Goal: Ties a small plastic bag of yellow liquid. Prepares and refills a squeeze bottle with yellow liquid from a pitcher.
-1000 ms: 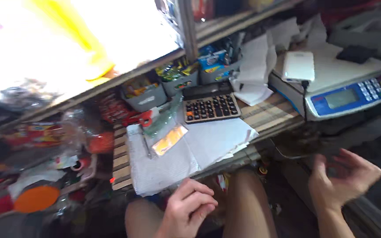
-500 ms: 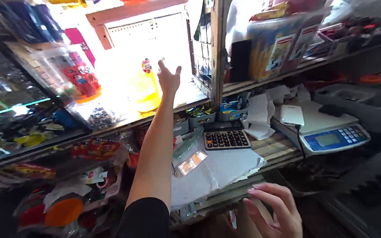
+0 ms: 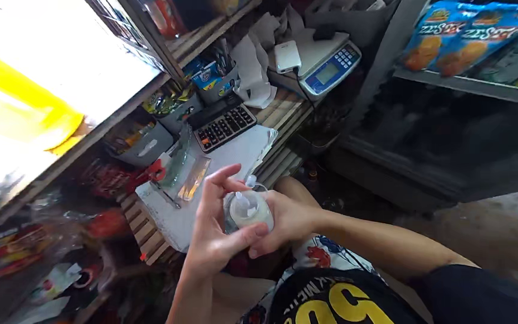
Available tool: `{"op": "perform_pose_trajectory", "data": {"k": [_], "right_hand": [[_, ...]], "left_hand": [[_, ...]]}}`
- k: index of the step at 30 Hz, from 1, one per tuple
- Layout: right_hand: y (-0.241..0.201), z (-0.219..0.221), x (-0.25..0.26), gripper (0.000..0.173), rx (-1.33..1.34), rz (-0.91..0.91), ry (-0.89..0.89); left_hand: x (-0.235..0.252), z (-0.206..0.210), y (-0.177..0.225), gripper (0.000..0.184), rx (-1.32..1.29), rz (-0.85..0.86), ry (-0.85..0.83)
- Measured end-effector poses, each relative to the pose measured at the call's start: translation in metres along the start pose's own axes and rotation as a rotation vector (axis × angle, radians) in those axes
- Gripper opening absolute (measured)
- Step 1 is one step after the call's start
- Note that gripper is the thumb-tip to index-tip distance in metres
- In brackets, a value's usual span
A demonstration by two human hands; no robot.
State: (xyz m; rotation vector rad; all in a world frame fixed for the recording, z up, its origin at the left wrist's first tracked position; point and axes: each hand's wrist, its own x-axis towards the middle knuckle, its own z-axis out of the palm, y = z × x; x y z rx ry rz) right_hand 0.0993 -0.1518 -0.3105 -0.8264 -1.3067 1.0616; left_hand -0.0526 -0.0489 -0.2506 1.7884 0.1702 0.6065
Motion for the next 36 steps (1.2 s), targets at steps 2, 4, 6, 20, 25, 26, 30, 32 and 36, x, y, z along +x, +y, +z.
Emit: {"op": "perform_pose_trajectory", "data": {"k": [2, 4, 6, 20, 25, 26, 30, 32, 36], "right_hand": [[0.001, 0.007, -0.010, 0.056, -0.028, 0.057, -0.104], [0.001, 0.016, -0.017, 0.056, -0.128, 0.065, -0.132], [-0.002, 0.022, -0.021, 0.056, -0.231, 0.089, -0.074], [0.010, 0.016, -0.004, 0.030, -0.614, 0.237, 0.485], [0.000, -0.025, 0.004, 0.050, -0.594, 0.155, 0.585], [-0.004, -0.034, 0.005, 0.051, -0.573, 0.168, 0.600], [-0.024, -0.040, 0.006, 0.046, -0.354, 0.241, 0.342], [-0.035, -0.027, 0.003, 0.041, -0.169, 0.284, 0.049], [-0.033, -0.007, 0.011, 0.043, 0.051, 0.268, -0.448]], "left_hand": [[-0.009, 0.004, -0.011, 0.097, -0.034, 0.041, -0.108], [-0.014, 0.010, -0.015, 0.088, -0.129, 0.098, -0.201], [-0.017, 0.019, -0.017, 0.062, -0.218, 0.179, -0.211], [-0.010, 0.078, -0.037, 0.086, 0.259, -0.019, 0.533], [-0.028, 0.085, 0.003, 0.092, 0.130, 0.012, 0.379], [-0.033, 0.084, 0.009, 0.078, 0.069, 0.094, 0.307], [-0.022, 0.043, 0.019, 0.082, 0.197, 0.195, 0.355], [-0.008, 0.006, 0.018, 0.104, 0.131, 0.118, 0.194], [0.015, -0.023, 0.004, 0.132, -0.200, 0.107, -0.279]]}}
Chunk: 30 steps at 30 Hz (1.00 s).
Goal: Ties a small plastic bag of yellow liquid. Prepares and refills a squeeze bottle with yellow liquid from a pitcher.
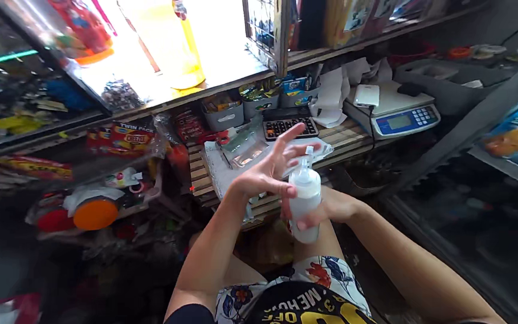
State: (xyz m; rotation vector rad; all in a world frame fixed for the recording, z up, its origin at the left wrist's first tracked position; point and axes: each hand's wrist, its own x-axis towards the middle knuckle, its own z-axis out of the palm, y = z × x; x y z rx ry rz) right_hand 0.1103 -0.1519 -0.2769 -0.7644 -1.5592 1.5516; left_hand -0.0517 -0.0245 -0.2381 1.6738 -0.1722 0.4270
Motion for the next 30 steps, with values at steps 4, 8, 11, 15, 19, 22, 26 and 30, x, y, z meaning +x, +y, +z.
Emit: {"op": "perform_pose_trajectory", "data": {"k": [4, 8, 11, 15, 19, 22, 26, 30], "right_hand": [[0.003, -0.004, 0.022, 0.041, 0.041, 0.003, -0.010], [-0.009, -0.009, 0.043, 0.060, -0.086, 0.085, 0.322], [-0.009, -0.020, 0.057, 0.084, -0.280, 0.129, 0.359], [-0.012, -0.027, 0.081, 0.079, -0.560, 0.063, 0.460], [-0.017, -0.043, 0.113, 0.071, -1.033, -0.181, 0.821], [-0.020, -0.070, 0.133, 0.077, -1.106, -0.275, 1.011], [-0.019, -0.089, 0.130, 0.087, -0.768, -0.284, 1.016], [-0.009, -0.093, 0.109, 0.088, -0.629, -0.351, 0.961]], "left_hand": [[0.000, 0.001, 0.003, 0.097, -0.122, 0.002, -0.034], [-0.001, -0.003, 0.020, 0.058, 0.066, -0.164, 0.368], [-0.002, -0.013, 0.027, 0.053, 0.182, -0.247, 0.644], [-0.004, -0.048, 0.031, 0.072, 0.390, -0.333, 0.852], [0.014, -0.090, 0.051, 0.083, 0.441, -0.375, 0.933], [0.047, -0.123, 0.066, 0.079, 0.308, -0.349, 0.979], [0.102, -0.196, 0.067, 0.069, 0.324, -0.339, 1.014], [0.153, -0.250, 0.052, 0.060, 0.362, -0.373, 0.965]]}}
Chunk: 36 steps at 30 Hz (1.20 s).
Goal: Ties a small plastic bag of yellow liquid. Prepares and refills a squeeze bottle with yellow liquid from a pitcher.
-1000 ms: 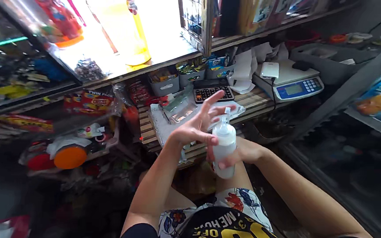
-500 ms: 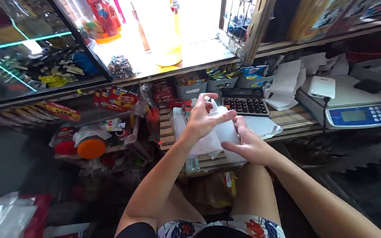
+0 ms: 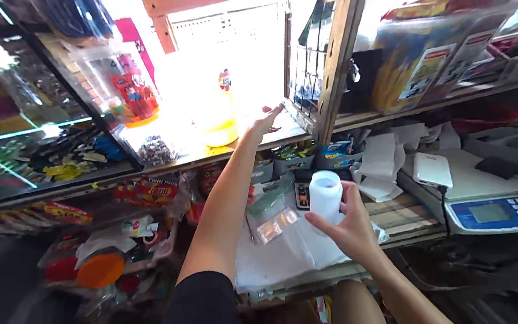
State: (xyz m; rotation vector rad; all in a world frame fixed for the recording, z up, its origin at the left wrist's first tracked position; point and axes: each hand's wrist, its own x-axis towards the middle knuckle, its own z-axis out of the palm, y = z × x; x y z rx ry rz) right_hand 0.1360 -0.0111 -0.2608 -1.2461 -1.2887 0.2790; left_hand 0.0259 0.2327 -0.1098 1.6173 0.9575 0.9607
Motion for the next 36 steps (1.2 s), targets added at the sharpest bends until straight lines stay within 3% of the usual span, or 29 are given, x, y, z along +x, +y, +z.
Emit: {"op": "perform_pose_trajectory", "data": {"k": [5, 8, 11, 19, 26, 29, 33, 36], "right_hand": [[0.011, -0.032, -0.008, 0.087, -0.007, 0.016, 0.023], [0.016, -0.048, -0.010, 0.088, -0.010, 0.024, 0.041], [0.022, -0.056, -0.011, 0.086, -0.004, 0.031, 0.052], [0.012, -0.047, 0.010, 0.090, 0.061, 0.023, 0.004], [-0.014, -0.018, 0.071, 0.083, 0.146, -0.032, -0.031], [-0.030, -0.002, 0.106, 0.084, 0.165, -0.042, -0.055], [-0.042, 0.039, 0.163, 0.087, 0.194, -0.124, -0.035], [-0.037, 0.078, 0.204, 0.085, 0.211, -0.130, 0.000]], "left_hand": [[0.052, 0.018, -0.015, 0.055, 0.297, 0.146, -0.093], [0.060, 0.020, -0.007, 0.052, 0.628, 0.263, -0.150], [0.066, 0.020, -0.003, 0.052, 0.797, 0.277, -0.223], [0.060, 0.018, 0.003, 0.053, 0.848, 0.243, -0.260], [0.051, 0.012, 0.004, 0.050, 0.743, 0.299, -0.239], [0.027, -0.005, 0.014, 0.044, 0.666, 0.414, -0.088], [-0.046, -0.047, 0.025, 0.029, 0.602, 0.904, 0.391], [-0.094, -0.098, 0.036, 0.031, 0.668, 1.104, 0.766]]}}
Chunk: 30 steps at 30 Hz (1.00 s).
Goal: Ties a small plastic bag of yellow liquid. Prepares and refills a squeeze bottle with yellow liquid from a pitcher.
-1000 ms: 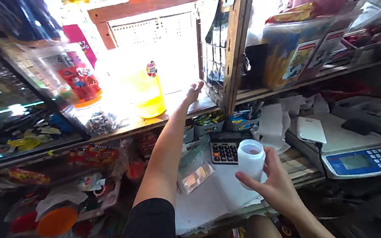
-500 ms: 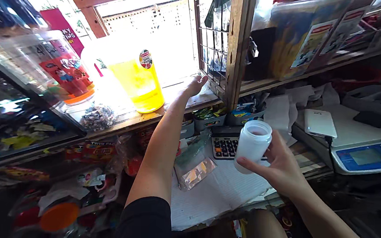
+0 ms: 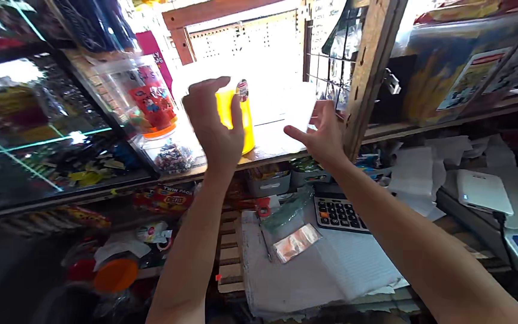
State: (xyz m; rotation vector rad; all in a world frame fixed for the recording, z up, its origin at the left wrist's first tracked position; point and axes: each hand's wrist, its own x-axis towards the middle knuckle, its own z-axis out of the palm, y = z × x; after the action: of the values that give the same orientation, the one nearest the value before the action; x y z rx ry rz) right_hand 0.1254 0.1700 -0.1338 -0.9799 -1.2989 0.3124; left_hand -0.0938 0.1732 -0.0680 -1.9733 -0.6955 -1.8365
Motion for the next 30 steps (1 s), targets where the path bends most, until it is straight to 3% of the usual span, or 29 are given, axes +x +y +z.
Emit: {"op": "perform_pose_trajectory", "data": {"k": [3, 6, 8, 13, 16, 19, 24, 30], "right_hand": [[0.025, 0.033, 0.021, 0.080, -0.001, 0.055, -0.045], [0.044, 0.054, 0.026, 0.075, -0.016, 0.066, -0.130], [0.055, 0.060, 0.028, 0.074, -0.015, 0.037, -0.148], [0.063, 0.058, 0.026, 0.074, 0.034, 0.006, -0.150], [0.066, 0.057, 0.025, 0.097, -0.007, -0.023, -0.122], [0.069, 0.060, 0.024, 0.109, -0.074, -0.055, -0.038], [0.068, 0.057, 0.023, 0.093, -0.050, 0.018, -0.020], [0.069, 0.055, 0.024, 0.075, -0.084, 0.036, -0.078]], "left_hand": [[0.005, -0.034, -0.033, 0.050, 0.144, -0.138, 0.097], [0.003, -0.042, -0.050, 0.073, 0.140, -0.413, -0.088], [0.000, -0.040, -0.060, 0.077, 0.076, -0.535, -0.180], [0.015, -0.029, -0.083, 0.065, -0.053, -0.715, -0.254], [0.031, -0.019, -0.087, 0.053, -0.195, -0.830, -0.243], [0.041, -0.008, -0.093, 0.035, -0.373, -0.874, -0.099], [0.041, 0.012, -0.094, 0.036, -0.464, -0.829, 0.123], [0.047, 0.010, -0.082, 0.042, -0.426, -0.809, 0.151]]}}
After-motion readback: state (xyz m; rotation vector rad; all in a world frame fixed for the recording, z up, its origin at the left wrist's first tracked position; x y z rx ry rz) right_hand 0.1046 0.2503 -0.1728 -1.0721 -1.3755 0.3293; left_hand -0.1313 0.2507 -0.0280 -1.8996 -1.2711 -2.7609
